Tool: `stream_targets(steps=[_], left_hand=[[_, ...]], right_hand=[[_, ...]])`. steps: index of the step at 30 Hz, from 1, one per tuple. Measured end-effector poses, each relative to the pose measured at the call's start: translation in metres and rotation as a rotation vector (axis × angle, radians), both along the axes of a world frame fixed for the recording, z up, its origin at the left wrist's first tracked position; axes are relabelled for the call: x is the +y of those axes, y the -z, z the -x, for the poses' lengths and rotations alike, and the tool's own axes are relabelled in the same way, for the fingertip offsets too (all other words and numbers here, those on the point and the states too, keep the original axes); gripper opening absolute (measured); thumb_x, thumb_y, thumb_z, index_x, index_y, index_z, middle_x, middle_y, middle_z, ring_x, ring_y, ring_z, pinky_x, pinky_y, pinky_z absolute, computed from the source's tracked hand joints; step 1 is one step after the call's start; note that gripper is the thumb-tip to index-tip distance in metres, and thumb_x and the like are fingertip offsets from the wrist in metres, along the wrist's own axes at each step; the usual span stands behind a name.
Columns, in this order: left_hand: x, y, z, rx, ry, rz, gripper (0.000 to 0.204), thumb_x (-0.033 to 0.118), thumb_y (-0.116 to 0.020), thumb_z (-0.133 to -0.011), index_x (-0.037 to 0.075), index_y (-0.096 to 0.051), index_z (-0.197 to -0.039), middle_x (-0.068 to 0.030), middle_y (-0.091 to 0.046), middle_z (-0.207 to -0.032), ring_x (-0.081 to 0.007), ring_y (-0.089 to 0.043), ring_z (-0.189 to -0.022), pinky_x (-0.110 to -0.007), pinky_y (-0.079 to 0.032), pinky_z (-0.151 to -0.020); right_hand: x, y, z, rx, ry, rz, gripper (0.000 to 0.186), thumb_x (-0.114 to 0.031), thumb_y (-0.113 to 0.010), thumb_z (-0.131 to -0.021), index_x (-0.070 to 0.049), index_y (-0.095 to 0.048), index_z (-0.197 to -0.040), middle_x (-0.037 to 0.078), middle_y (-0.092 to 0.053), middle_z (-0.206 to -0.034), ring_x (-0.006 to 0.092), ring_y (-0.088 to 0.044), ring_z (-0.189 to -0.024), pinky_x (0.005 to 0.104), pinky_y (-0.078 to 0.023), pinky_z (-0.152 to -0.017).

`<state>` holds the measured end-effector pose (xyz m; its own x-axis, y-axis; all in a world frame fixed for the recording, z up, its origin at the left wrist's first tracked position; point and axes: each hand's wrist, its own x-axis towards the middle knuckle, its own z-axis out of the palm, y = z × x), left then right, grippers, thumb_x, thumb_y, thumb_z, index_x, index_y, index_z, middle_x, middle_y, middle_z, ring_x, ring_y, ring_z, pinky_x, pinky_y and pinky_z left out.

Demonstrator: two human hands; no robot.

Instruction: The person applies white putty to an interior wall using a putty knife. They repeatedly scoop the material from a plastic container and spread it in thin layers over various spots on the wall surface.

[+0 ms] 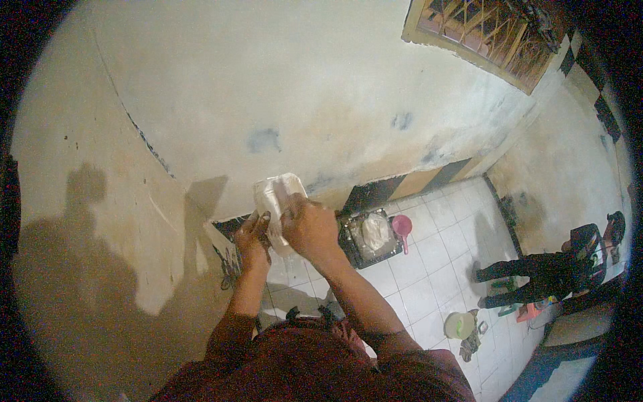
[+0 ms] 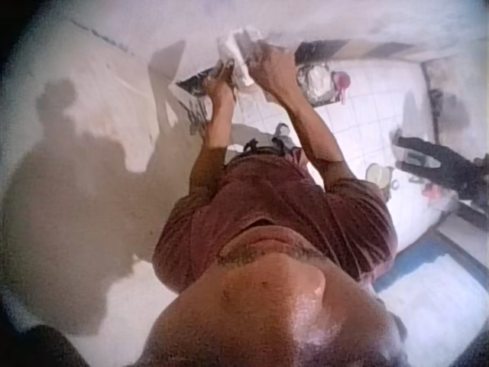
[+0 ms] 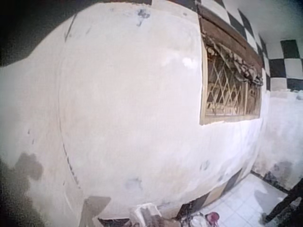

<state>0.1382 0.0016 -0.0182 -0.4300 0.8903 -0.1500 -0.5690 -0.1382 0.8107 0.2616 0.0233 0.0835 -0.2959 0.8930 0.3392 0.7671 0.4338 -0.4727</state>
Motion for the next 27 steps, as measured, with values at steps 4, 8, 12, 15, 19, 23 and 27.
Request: stream_targets(steps=[4, 8, 12, 15, 19, 23, 27], left_hand=[[0.006, -0.005, -0.013, -0.038, -0.023, 0.024, 0.041, 0.005, -0.069, -0.081, -0.011, -0.057, -0.116, -0.0131, -0.065, -0.104, -0.0177, -0.062, -0.088, -0.026, -0.049, -0.076], [0.015, -0.011, -0.015, -0.061, -0.07, 0.06, 0.041, 0.007, -0.07, -0.081, -0.012, -0.057, -0.115, -0.0121, -0.065, -0.102, -0.0168, -0.062, -0.087, -0.026, -0.049, -0.075], [0.031, -0.016, -0.033, 0.02, -0.069, 0.056, 0.041, 0.006, -0.07, -0.081, -0.012, -0.057, -0.115, -0.0111, -0.065, -0.103, -0.0149, -0.061, -0.087, -0.025, -0.049, -0.075], [0.039, -0.026, -0.056, 0.102, -0.085, 0.076, 0.041, 0.007, -0.07, -0.081, -0.012, -0.057, -0.114, -0.0103, -0.065, -0.102, -0.0135, -0.061, -0.085, -0.024, -0.048, -0.074], [0.076, -0.011, -0.094, 0.086, -0.116, 0.051, 0.042, 0.009, -0.071, -0.08, -0.011, -0.059, -0.114, -0.0099, -0.065, -0.1, -0.0137, -0.061, -0.083, -0.026, -0.049, -0.074], [0.108, 0.001, -0.136, 0.014, -0.132, 0.096, 0.033, 0.01, -0.072, -0.079, -0.008, -0.063, -0.105, -0.0077, -0.065, -0.091, -0.0144, -0.061, -0.079, -0.028, -0.049, -0.072], [0.146, -0.012, -0.184, -0.016, -0.134, 0.127, 0.025, 0.012, -0.07, -0.081, -0.006, -0.064, -0.097, -0.0072, -0.064, -0.087, -0.0162, -0.061, -0.077, -0.03, -0.05, -0.072]], right_hand=[[0.008, 0.01, -0.006, 0.018, -0.046, -0.019, 0.021, -0.021, -0.061, -0.078, -0.004, -0.059, -0.09, 0.02, -0.065, -0.078, 0.0394, -0.064, -0.067, 0.0482, -0.052, -0.06], [0.006, 0.001, -0.019, 0.087, -0.066, -0.134, 0.018, -0.02, -0.061, -0.078, -0.004, -0.057, -0.085, 0.019, -0.063, -0.074, 0.038, -0.063, -0.063, 0.0467, -0.052, -0.056], [0.022, 0.018, -0.049, 0.195, -0.038, -0.151, 0.013, -0.01, -0.064, -0.074, -0.003, -0.054, -0.072, 0.019, -0.057, -0.07, 0.0399, -0.058, -0.063, 0.0447, -0.046, -0.055], [0.037, 0.022, -0.072, 0.302, -0.014, -0.201, 0.016, -0.011, -0.066, -0.073, -0.002, -0.053, -0.071, 0.019, -0.056, -0.068, 0.0406, -0.058, -0.063, 0.0444, -0.046, -0.055], [0.065, 0.027, -0.111, 0.262, -0.041, -0.188, 0.017, -0.015, -0.065, -0.076, -0.003, -0.053, -0.077, 0.018, -0.056, -0.066, 0.0361, -0.059, -0.06, 0.0422, -0.048, -0.055], [0.112, 0.037, -0.168, 0.366, 0.048, -0.051, 0.018, -0.013, -0.061, -0.079, 0.0, -0.058, -0.091, 0.016, -0.061, -0.074, 0.0261, -0.06, -0.064, 0.0347, -0.047, -0.059], [0.171, 0.072, -0.249, 1.297, -0.117, 0.483, 0.041, -0.006, -0.061, -0.078, 0.003, -0.05, -0.116, 0.009, -0.061, -0.108, 0.0208, -0.062, -0.085, 0.0329, -0.051, -0.079]])
